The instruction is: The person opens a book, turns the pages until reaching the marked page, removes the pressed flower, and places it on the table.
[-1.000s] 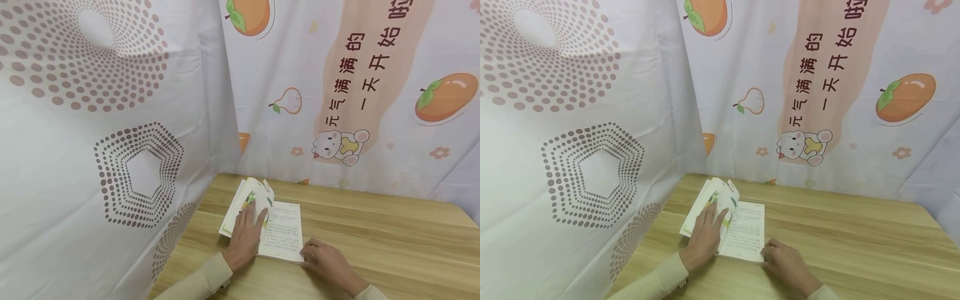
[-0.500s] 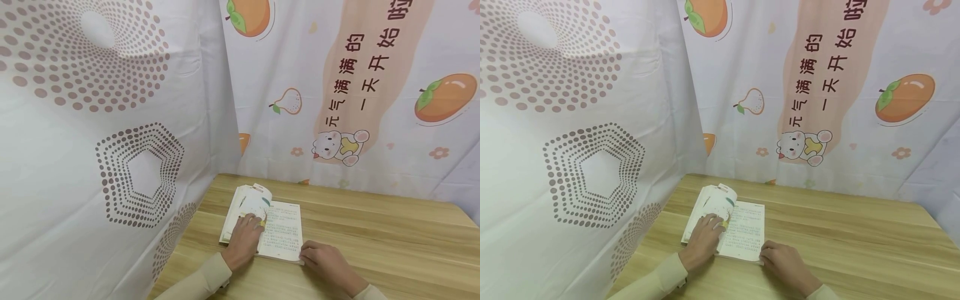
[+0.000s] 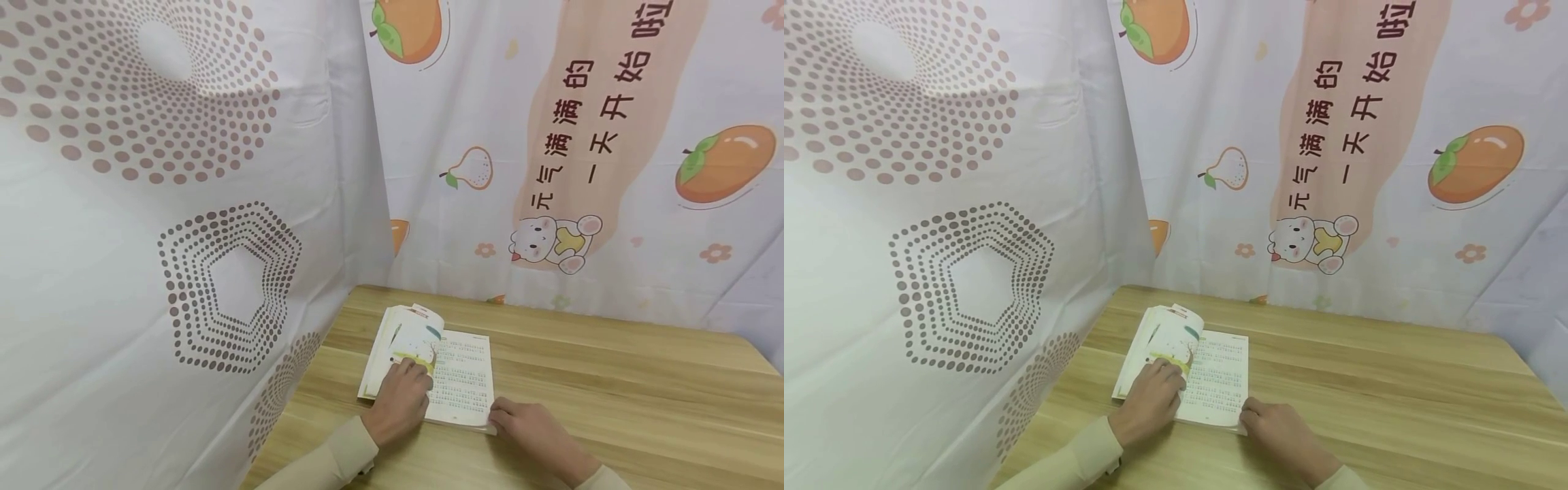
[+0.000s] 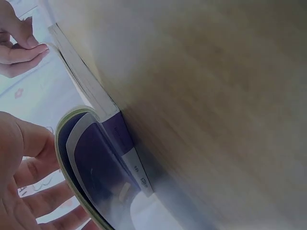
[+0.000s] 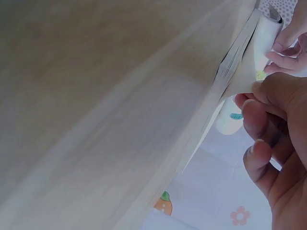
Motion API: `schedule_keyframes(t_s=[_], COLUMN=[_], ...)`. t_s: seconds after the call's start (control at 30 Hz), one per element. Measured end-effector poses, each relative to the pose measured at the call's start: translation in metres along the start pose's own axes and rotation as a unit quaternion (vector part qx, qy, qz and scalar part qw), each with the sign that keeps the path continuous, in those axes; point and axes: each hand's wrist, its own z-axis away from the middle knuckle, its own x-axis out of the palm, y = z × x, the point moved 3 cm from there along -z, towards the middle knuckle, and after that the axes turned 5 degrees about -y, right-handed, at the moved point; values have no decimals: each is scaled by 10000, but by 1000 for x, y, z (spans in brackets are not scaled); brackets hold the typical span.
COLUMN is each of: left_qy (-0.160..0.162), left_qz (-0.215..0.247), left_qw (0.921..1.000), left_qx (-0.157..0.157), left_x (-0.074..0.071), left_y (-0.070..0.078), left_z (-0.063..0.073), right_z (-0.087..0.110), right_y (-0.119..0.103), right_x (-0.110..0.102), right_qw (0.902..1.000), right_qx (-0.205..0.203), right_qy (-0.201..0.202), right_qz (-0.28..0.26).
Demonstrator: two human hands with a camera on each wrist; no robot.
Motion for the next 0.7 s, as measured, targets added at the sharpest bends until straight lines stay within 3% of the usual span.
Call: schedule_keyframes(t_s=[0.2,0.43,0.7], left_qy=[-48,-62,-286], left_qz=[89,23,-293], left_qw=[9999,10000,9990], left_qx=[12,47,182], left_x=[1,0,-1], left_y=[1,5,11], left_z=[-1,-1,-2], right_z=[-3,-5,-14], right_y=[0,2,0], right_x=[-3,-6,-16], right_qw=[9999,9971,9924], right_qx=[50,560,880], right_qy=[-132,-69,497], right_qz=[-49,-501,-698])
